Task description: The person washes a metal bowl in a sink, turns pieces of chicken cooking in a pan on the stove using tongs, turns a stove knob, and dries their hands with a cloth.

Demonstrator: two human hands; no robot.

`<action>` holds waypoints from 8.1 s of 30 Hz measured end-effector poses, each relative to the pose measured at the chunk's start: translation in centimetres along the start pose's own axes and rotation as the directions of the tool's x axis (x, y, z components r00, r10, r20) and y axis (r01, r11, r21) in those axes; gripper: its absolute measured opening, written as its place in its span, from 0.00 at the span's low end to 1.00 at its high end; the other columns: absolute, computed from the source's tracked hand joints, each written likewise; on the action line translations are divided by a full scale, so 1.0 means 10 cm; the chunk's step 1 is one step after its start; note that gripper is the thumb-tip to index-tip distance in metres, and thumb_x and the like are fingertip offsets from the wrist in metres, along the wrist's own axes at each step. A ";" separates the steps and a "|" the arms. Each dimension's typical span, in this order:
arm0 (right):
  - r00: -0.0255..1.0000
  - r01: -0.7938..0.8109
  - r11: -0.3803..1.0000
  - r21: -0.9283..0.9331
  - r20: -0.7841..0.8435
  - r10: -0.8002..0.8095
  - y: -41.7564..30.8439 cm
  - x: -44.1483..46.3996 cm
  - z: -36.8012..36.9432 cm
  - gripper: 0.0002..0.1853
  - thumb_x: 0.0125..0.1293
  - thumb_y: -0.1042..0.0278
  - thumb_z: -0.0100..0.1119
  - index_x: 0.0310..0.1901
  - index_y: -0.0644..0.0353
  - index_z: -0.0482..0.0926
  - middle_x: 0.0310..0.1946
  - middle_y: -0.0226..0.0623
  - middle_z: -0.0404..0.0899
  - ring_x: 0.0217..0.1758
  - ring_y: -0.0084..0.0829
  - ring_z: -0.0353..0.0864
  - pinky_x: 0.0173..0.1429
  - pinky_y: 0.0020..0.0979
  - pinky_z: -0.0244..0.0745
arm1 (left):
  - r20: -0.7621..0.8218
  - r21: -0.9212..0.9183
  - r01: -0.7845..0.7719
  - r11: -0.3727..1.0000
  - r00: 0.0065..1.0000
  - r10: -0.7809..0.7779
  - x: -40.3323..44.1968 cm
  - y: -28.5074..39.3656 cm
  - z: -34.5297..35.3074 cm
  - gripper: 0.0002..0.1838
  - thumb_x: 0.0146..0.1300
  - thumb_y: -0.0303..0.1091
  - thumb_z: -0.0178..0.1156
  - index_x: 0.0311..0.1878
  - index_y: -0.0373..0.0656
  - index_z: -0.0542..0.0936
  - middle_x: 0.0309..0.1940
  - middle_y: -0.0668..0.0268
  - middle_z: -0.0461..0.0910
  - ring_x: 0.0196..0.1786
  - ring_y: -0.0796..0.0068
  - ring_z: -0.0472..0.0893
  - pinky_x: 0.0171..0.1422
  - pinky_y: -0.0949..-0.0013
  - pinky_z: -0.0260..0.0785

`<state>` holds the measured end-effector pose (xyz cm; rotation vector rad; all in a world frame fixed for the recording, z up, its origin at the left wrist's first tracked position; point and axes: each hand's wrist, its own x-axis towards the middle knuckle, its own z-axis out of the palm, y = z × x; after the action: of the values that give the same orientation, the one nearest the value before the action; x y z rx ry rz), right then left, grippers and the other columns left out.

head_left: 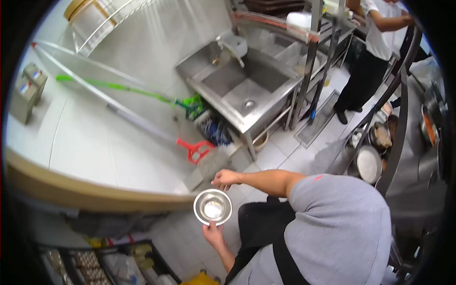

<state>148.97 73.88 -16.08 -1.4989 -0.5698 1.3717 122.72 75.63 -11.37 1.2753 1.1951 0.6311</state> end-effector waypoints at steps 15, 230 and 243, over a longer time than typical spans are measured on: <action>0.501 0.125 0.991 -0.051 -0.859 -0.107 -0.86 -0.48 -2.51 0.18 0.56 0.60 0.62 0.44 0.65 0.82 0.36 0.49 0.84 0.42 0.35 0.83 0.48 0.35 0.75 | 0.991 0.034 -0.536 0.844 0.128 0.041 2.55 2.16 3.56 0.07 0.71 0.34 0.53 0.41 0.40 0.74 0.33 0.69 0.80 0.31 0.83 0.76 0.33 0.77 0.68; -0.927 -0.256 0.491 0.832 -0.066 -0.370 5.82 -15.32 6.27 0.31 0.66 0.68 0.50 0.70 0.67 0.58 0.66 0.55 0.63 0.67 0.48 0.66 0.68 0.44 0.62 | -0.333 0.389 -0.442 0.808 -0.885 -0.324 -15.92 -3.23 -1.47 0.21 0.71 0.50 0.50 0.54 0.42 0.76 0.44 0.65 0.82 0.45 0.70 0.81 0.54 0.62 0.75; -0.824 -0.560 0.550 0.620 -0.341 -0.453 6.13 -16.02 6.12 0.23 0.54 0.63 0.60 0.50 0.67 0.79 0.68 0.58 0.59 0.70 0.51 0.62 0.73 0.46 0.57 | -0.297 -0.940 0.340 0.038 -0.866 0.404 -17.69 -4.99 -0.69 0.26 0.72 0.36 0.43 0.70 0.38 0.60 0.70 0.58 0.60 0.73 0.64 0.59 0.76 0.64 0.47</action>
<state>35.62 -65.64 12.83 -2.6838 1.6916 -1.3390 47.60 -91.95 -1.04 1.0004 -2.1792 0.3342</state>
